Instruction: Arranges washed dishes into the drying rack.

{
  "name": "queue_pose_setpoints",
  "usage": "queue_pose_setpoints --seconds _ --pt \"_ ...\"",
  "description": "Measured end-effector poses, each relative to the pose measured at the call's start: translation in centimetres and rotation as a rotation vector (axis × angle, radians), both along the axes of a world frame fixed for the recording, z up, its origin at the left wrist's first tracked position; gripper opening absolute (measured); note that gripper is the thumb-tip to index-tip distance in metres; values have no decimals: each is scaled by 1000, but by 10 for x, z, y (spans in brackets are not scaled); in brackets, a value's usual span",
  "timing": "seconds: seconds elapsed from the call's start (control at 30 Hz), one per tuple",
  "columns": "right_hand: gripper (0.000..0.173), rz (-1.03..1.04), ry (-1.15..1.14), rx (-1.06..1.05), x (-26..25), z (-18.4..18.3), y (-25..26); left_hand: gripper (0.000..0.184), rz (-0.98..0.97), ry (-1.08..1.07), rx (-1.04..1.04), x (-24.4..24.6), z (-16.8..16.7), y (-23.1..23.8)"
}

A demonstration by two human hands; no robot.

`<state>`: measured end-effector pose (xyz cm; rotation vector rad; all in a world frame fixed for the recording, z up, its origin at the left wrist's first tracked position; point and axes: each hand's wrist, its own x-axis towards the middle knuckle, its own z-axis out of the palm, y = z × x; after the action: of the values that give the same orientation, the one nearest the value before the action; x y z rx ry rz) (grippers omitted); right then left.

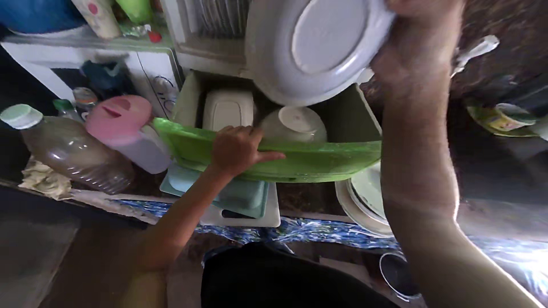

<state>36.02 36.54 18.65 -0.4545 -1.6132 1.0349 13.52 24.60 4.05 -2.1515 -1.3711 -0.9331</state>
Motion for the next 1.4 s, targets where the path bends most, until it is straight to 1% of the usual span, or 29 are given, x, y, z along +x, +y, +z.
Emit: queue_pose_setpoints --seconds 0.07,0.13,0.2,0.27,0.33,0.37,0.43,0.5,0.6,0.67,0.73,0.77,0.8,0.87,0.9,0.93,0.97,1.0,1.03,1.07,1.1,1.13,1.17,1.23,1.27,1.3,1.33,1.37,1.4 --pt "20 -43 -117 -72 -20 -8 2 59 -4 -31 -28 6 -3 7" --pt "26 -50 -234 -92 -39 -20 7 51 -29 -80 6 8 -2 4" --pt "31 17 -320 -79 -55 -32 17 39 -38 -200 23 4 2 -17" --pt "32 127 -387 -77 -63 -41 28 29 5 -382 -3 -5 1 -52" --pt "31 252 -414 -137 -70 -49 36 26 -14 -585 -114 -19 -10 -90" --pt "26 306 -412 -177 -74 -53 37 27 -43 -680 -187 -27 -18 -107" --pt "24 404 -400 -266 -82 -66 44 29 -94 -855 -360 -41 -38 -135" --pt "22 454 -397 -363 -88 -80 51 27 -41 -982 -481 -47 -57 -153" --pt "22 460 -443 -486 -96 -102 53 25 94 -1092 -590 -46 -73 -168" --pt "25 428 -567 -443 -104 -109 46 26 141 -1122 -636 -46 -79 -173" --pt "30 372 -722 -336 -118 -106 41 26 122 -1113 -608 -48 -87 -175" --pt "37 332 -789 -285 -126 -103 39 25 93 -1103 -587 -49 -90 -175" --pt "49 300 -867 -230 -132 -101 39 25 55 -1086 -588 -51 -91 -175" --pt "66 226 -1017 -69 -137 -104 39 27 -30 -1016 -613 -58 -89 -171" --pt "70 177 -1104 39 -136 -108 42 27 -72 -970 -632 -61 -87 -168" --pt "71 130 -1180 123 -132 -114 47 28 -110 -919 -652 -64 -85 -164" --pt "66 114 -1227 147 -126 -114 47 27 -144 -883 -677 -65 -82 -160" --pt "58 123 -1269 184 -114 -108 43 27 -169 -866 -698 -63 -80 -156" --pt "48 145 -1322 248 -97 -96 37 27 -188 -863 -716 -59 -78 -153" --pt "42 154 -1376 310 -75 -80 28 28 -204 -869 -727 -54 -76 -150" --pt "39 137 -1353 304 -50 -65 19 28 -225 -876 -736 -48 -75 -147" --pt "39 104 -1225 213 -20 -55 8 26 -254 -889 -748 -43 -76 -143" --pt "39 72 -1040 92 14 -51 -3 24 -288 -899 -771 -38 -77 -140" --pt "37 -14 -691 -86 89 -58 -23 24 -352 -908 -830 -21 -80 -129" --pt "36 -132 -575 -148 128 -69 -35 25 -384 -894 -863 -11 -80 -123" --pt "32 -309 -539 -208 164 -85 -48 26 -424 -870 -893 0 -79 -117" --pt "28 -519 -595 -280 197 -104 -62 27 -467 -829 -916 12 -78 -109" --pt "27 -708 -744 -392 227 -126 -77 28 -509 -772 -937 25 -76 -101" --pt "40 -823 -902 -534 252 -148 -90 27 -550 -703 -964 39 -72 -91"
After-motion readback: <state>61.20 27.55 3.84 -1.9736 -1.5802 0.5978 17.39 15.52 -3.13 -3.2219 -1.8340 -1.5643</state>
